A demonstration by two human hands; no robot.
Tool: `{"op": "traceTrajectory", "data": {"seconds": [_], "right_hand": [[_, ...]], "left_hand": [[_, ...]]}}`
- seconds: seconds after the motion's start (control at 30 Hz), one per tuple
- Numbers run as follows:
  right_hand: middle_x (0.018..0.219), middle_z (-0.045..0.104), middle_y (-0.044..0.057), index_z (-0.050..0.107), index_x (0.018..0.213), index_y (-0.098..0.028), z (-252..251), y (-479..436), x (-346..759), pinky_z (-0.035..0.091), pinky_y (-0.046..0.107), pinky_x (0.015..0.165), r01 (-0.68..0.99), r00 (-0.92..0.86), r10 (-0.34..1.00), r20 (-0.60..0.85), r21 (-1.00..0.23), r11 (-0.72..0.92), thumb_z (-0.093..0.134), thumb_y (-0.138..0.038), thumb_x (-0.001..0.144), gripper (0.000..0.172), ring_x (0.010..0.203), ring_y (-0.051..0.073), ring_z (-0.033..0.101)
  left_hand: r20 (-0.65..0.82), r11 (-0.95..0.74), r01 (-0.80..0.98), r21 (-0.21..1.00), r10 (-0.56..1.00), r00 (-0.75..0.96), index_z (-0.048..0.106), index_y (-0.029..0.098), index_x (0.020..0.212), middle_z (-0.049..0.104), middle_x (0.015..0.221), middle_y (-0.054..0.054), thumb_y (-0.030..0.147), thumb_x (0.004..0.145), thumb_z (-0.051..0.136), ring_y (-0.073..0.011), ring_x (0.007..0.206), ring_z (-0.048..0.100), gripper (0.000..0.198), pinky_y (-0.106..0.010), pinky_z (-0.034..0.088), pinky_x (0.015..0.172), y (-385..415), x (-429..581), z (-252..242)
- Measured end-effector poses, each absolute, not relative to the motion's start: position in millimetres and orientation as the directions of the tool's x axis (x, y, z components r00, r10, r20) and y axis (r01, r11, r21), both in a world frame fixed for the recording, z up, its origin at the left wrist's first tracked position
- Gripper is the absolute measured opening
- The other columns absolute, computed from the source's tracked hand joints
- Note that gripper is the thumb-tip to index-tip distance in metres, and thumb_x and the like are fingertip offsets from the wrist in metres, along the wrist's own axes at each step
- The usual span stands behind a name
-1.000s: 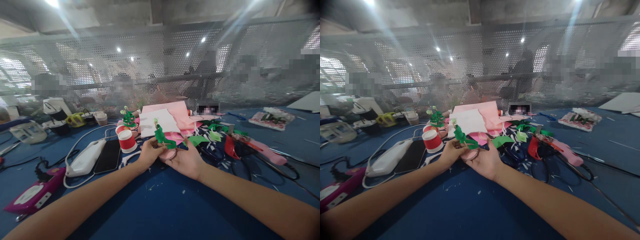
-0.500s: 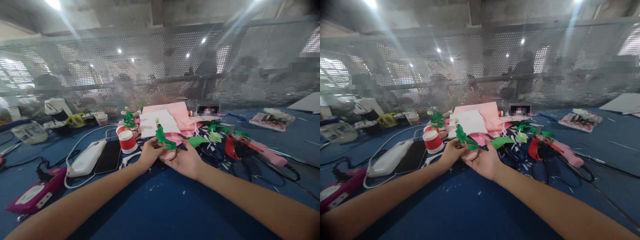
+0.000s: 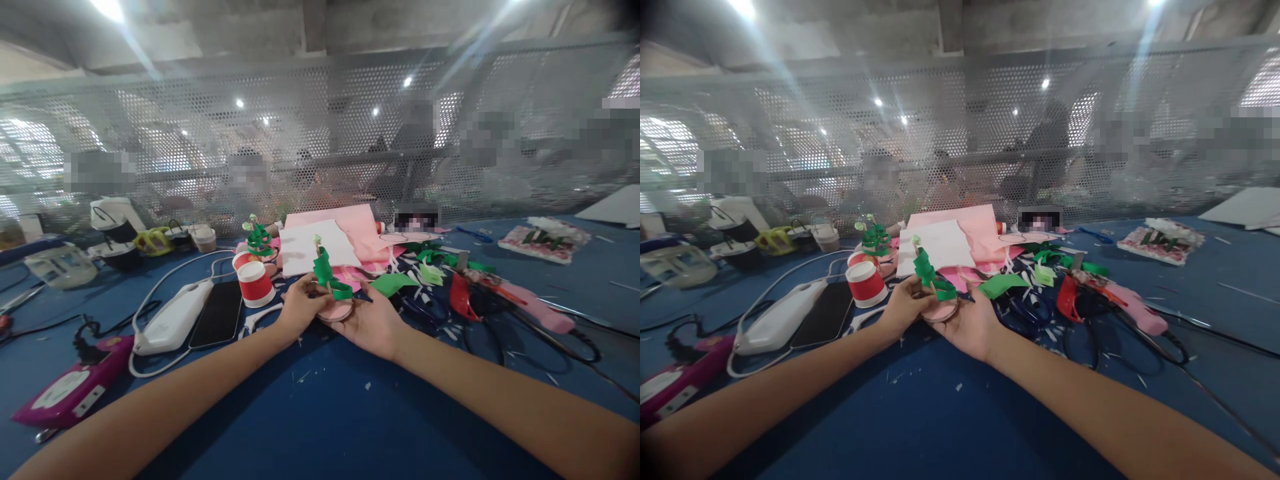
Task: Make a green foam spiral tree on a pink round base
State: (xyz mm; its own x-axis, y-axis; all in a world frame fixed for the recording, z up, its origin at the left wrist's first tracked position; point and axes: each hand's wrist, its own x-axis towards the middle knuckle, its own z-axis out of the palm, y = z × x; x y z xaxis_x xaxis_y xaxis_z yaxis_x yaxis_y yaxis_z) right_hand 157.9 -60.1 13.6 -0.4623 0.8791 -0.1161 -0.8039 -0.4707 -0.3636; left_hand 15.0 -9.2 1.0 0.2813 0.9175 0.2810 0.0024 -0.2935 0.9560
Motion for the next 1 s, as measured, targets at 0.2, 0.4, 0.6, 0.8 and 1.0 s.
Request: {"op": "traceTrajectory", "data": {"seconds": [0.2, 0.4, 0.6, 0.8, 1.0], "right_hand": [[0.083, 0.069, 0.008, 0.056, 0.105, -0.011, 13.3, -60.2, 157.7, 0.048, 0.035, 0.084, -0.802, -0.456, 0.879, -0.14, -0.364, -0.474, 0.031, -0.034, 0.092, 0.037, 0.077, 0.017, 0.063], [0.083, 0.07, 0.008, 0.058, 0.1, -0.013, 13.6, -59.0, 156.7, 0.048, 0.035, 0.084, -0.807, -0.435, 0.887, -0.153, -0.371, -0.46, 0.029, -0.032, 0.092, 0.036, 0.078, 0.017, 0.064], [0.081, 0.069, 0.007, 0.058, 0.099, -0.012, 15.2, -61.1, 157.0, 0.049, 0.036, 0.086, -0.797, -0.437, 0.886, -0.155, -0.391, -0.461, 0.03, -0.032, 0.092, 0.035, 0.08, 0.018, 0.064], [0.081, 0.069, 0.008, 0.057, 0.1, -0.011, 15.4, -58.7, 158.7, 0.05, 0.038, 0.084, -0.792, -0.432, 0.892, -0.131, -0.417, -0.445, 0.029, -0.033, 0.093, 0.037, 0.079, 0.019, 0.065], [0.081, 0.069, 0.008, 0.056, 0.105, -0.01, 13.9, -56.8, 157.8, 0.052, 0.036, 0.083, -0.782, -0.395, 0.903, -0.172, -0.452, -0.428, 0.027, -0.027, 0.095, 0.035, 0.077, 0.017, 0.067]], "left_hand": [[0.292, -0.304, -0.001, 0.953, 0.914, 0.281, 0.059, 0.016, 0.088, 0.069, 0.073, -0.002, 0.018, 0.059, 0.072, -0.0174, 0.07, 0.066, 0.031, -0.029, 0.052, 0.068, -8.9, 15.1, 0.8], [0.314, -0.319, -0.03, 0.947, 0.906, 0.284, 0.059, 0.017, 0.087, 0.068, 0.072, -0.001, 0.015, 0.059, 0.07, -0.0157, 0.072, 0.065, 0.03, -0.028, 0.05, 0.071, -9.5, 15.8, 1.3], [0.296, -0.294, -0.049, 0.955, 0.916, 0.272, 0.058, 0.015, 0.089, 0.067, 0.072, -0.001, 0.017, 0.058, 0.073, -0.0149, 0.07, 0.064, 0.034, -0.026, 0.049, 0.069, -9.9, 16.5, 1.9], [0.267, -0.268, -0.034, 0.963, 0.927, 0.264, 0.057, 0.015, 0.094, 0.069, 0.077, -0.003, 0.018, 0.056, 0.075, -0.0166, 0.073, 0.066, 0.042, -0.029, 0.05, 0.072, -9.4, 15.8, 1.2], [0.265, -0.271, -0.017, 0.963, 0.925, 0.272, 0.054, 0.015, 0.097, 0.069, 0.081, -0.005, 0.02, 0.057, 0.077, -0.017, 0.075, 0.065, 0.046, -0.031, 0.05, 0.072, -10.1, 15.4, 1.9]]}}
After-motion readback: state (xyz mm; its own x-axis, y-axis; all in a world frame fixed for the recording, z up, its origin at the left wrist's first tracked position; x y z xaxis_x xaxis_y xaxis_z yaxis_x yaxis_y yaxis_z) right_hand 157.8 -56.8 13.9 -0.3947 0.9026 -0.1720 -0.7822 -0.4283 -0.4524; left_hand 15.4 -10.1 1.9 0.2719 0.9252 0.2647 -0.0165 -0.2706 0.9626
